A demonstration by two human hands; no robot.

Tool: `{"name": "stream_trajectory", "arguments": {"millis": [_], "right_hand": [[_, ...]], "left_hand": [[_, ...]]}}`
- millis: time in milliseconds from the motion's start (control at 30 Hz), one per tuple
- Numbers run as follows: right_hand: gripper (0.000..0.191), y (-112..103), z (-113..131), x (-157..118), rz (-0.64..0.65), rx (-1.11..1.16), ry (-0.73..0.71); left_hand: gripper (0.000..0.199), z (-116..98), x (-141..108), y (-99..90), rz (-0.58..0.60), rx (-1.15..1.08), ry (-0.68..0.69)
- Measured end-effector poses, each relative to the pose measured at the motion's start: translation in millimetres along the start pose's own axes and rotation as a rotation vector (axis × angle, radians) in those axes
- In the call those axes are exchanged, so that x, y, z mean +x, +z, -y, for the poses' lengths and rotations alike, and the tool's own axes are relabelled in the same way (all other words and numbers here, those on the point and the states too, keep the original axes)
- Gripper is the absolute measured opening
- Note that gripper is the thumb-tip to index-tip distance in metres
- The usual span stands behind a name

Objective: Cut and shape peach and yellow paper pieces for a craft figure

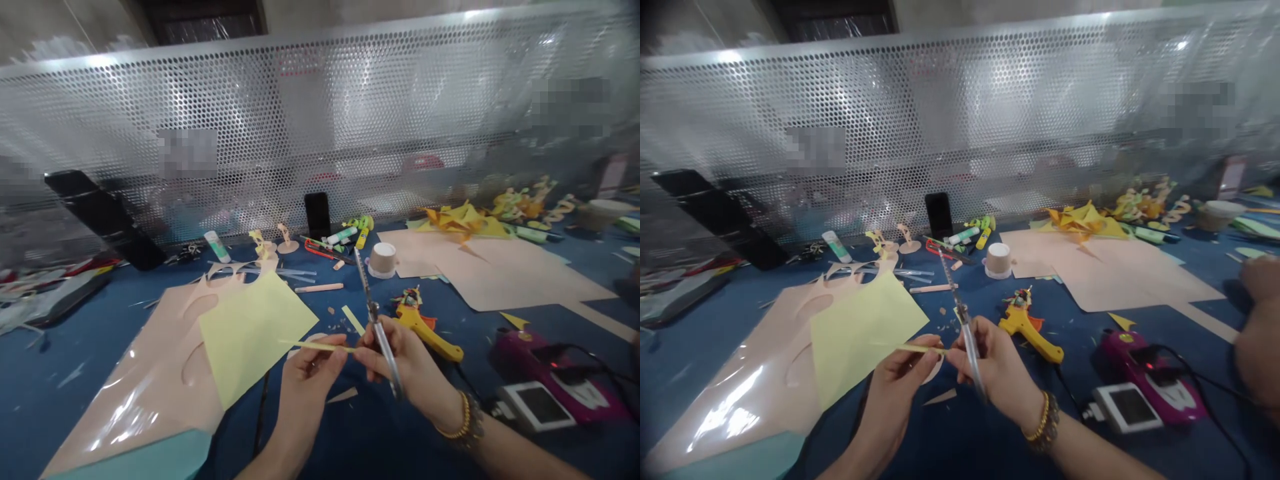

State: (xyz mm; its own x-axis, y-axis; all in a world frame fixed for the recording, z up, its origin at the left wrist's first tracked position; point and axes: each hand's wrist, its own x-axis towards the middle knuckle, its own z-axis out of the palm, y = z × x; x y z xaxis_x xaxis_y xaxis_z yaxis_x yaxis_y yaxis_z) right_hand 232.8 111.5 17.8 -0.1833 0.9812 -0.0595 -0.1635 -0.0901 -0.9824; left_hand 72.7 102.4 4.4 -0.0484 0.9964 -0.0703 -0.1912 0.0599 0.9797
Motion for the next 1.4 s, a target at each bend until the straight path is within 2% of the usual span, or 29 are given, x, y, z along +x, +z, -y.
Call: {"name": "stream_trajectory", "arguments": {"millis": [167,400,633,867,1067,1167,1300,1400], "right_hand": [[0.033,-1,1,-1,-0.028,-0.105,-0.055],[0.039,2,-2,1,-0.002,0.018,0.013],[0.037,0,-8,4,-0.015,-0.006,0.005],[0.039,-1,-8,4,-0.003,0.001,0.022],[0.035,-3,-8,4,-0.023,-0.041,0.012],[0.036,-3,-7,4,-0.043,-0.036,0.035],[0.039,-4,-3,4,-0.114,-0.055,0.031],[0.044,-5,-3,1,-0.073,-0.02,0.001]], "left_hand": [[0.013,6,2,-2.2,-0.021,0.034,0.044],[0.013,2,-1,0.4,0.017,0.072,0.035],[0.015,8,2,-2.3,-0.044,0.082,0.032],[0.016,-1,1,1.9,-0.004,0.122,0.021],[0.018,5,2,-0.6,0.028,0.148,0.007],[0.021,8,3,-1.4,-0.03,0.063,-0.039],[0.029,4,7,-0.2,-0.146,-0.193,-0.109],[0.031,-2,10,0.3,-0.187,-0.305,-0.09]]}}
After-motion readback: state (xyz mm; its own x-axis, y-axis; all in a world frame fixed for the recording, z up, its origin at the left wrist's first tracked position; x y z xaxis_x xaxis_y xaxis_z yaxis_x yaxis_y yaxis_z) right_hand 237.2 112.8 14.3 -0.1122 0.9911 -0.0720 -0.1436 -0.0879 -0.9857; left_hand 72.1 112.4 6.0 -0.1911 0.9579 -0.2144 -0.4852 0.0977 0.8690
